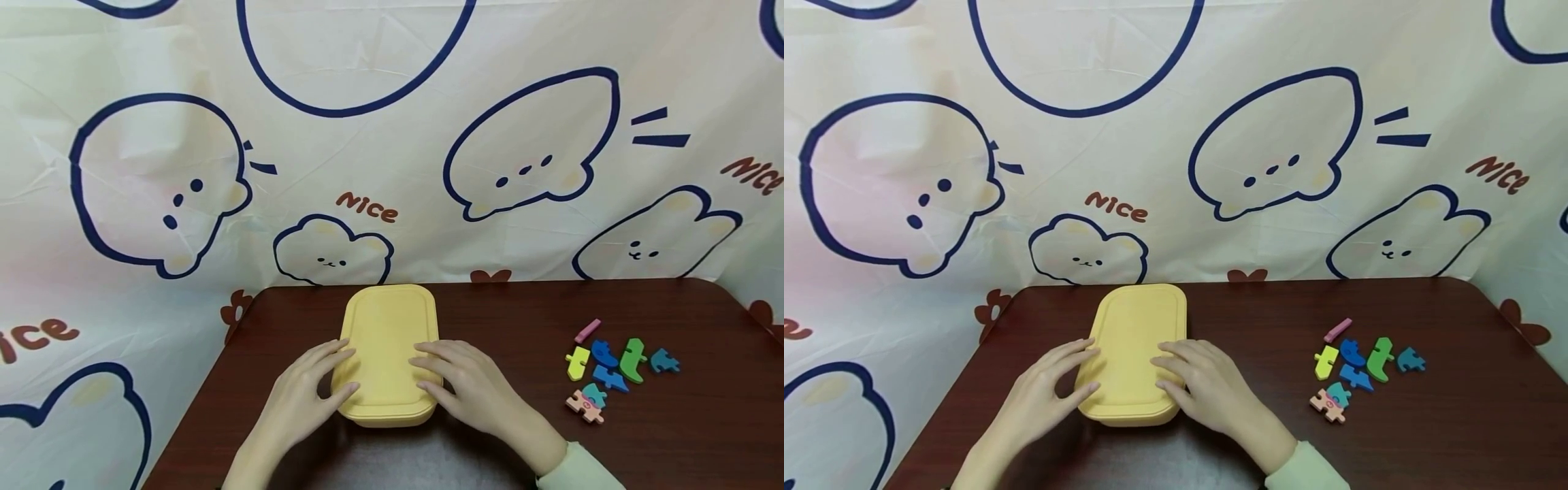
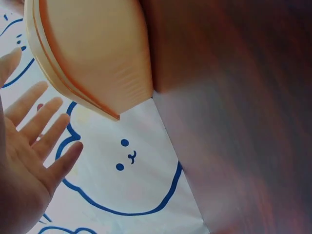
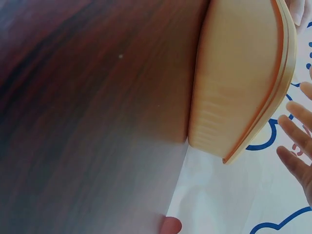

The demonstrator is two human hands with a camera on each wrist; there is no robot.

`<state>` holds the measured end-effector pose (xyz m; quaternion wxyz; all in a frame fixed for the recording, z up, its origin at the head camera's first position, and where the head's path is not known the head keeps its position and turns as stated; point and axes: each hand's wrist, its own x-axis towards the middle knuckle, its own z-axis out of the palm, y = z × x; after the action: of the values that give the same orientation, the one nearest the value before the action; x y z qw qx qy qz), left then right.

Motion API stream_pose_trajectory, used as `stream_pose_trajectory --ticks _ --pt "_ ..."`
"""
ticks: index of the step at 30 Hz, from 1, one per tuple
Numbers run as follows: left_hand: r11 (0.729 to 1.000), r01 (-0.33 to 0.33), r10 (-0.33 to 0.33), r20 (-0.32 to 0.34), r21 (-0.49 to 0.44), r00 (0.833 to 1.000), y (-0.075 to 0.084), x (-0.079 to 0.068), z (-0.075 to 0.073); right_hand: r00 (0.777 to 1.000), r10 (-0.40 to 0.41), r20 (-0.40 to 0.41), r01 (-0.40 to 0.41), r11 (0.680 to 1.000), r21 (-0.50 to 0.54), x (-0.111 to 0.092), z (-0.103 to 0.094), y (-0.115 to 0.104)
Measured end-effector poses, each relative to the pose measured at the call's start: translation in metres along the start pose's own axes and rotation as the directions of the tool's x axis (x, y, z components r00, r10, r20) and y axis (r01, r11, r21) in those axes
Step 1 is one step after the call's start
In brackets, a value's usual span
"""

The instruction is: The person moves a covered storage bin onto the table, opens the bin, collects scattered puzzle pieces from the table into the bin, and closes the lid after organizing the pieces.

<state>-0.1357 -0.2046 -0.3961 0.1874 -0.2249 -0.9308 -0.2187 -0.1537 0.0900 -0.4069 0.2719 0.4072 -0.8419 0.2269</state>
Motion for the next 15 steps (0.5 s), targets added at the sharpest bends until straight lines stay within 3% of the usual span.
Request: stream_pose_trajectory --ticks 9,15 --pt "1.0 0.011 -0.011 -0.064 -0.001 0.998 -0.004 0.007 0.004 0.994 0.104 -0.033 -0.105 0.994 -0.033 0.008 0.003 -0.002" --pt "0.999 0.052 -0.053 -0.068 -0.006 0.996 -0.007 0.011 0.004 0.986 0.153 -0.072 -0.156 0.987 -0.035 0.013 0.006 -0.001"
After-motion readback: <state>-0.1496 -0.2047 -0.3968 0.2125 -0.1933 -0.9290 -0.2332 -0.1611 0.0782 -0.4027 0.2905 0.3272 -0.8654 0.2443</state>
